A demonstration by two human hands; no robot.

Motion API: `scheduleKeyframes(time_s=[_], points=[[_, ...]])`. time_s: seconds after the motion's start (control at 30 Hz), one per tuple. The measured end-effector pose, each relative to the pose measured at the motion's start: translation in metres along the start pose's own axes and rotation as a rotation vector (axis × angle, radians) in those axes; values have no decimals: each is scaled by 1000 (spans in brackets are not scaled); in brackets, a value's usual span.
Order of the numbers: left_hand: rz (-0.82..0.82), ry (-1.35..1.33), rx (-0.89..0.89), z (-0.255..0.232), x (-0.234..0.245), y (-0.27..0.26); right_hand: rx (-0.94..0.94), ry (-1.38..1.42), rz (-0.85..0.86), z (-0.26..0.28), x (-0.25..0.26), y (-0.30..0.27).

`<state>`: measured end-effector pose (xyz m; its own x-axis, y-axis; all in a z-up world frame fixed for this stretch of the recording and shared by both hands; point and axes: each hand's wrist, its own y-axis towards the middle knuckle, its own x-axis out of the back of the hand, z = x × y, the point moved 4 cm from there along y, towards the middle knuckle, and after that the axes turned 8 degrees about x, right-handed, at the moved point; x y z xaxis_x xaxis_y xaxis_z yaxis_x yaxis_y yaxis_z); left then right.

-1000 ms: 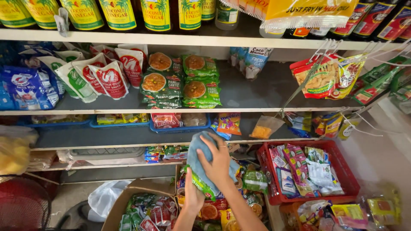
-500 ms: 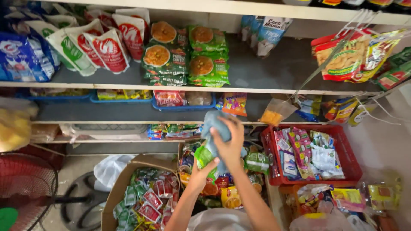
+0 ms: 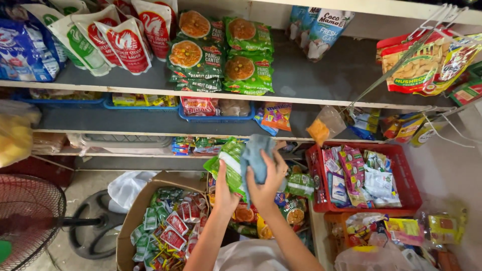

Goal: Wiping down and organizing various food packets on retail shelves and in bins.

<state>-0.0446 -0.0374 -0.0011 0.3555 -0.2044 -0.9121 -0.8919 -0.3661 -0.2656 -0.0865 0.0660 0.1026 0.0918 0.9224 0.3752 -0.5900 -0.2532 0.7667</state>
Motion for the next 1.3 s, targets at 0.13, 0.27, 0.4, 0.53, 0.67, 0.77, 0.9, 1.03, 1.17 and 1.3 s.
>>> scheduleKeyframes(time_s=[0.13, 0.27, 0.4, 0.53, 0.67, 0.77, 0.9, 1.03, 1.17, 1.3], points=[[-87, 37, 60, 1, -11, -9, 132, -66, 93, 16, 4, -15], [-103, 60, 103, 18, 17, -1, 102, -40, 86, -10, -4, -7], [-148, 67, 146, 28, 33, -11, -861, 538, 155, -57, -6, 22], [-154, 82, 108, 7, 5, -21, -957, 1109, 211, -64, -1, 21], [-402, 370, -227, -13, 3, -7, -738, 948, 476, -78, -29, 2], [-501, 576, -456, -9, 16, 0, -529, 724, 448, -49, -22, 16], [-398, 724, -478, 16, 30, 19, -20, 276, 243, 0, 1, 38], [-129, 294, -163, 12, -23, -9, 63, 163, 149, 10, 3, 19], [-10, 74, 126, 10, 1, 0, -8, 301, 197, 18, 1, 14], [20, -67, 74, 8, 34, 1, 100, 94, 215, 9, -4, 25]])
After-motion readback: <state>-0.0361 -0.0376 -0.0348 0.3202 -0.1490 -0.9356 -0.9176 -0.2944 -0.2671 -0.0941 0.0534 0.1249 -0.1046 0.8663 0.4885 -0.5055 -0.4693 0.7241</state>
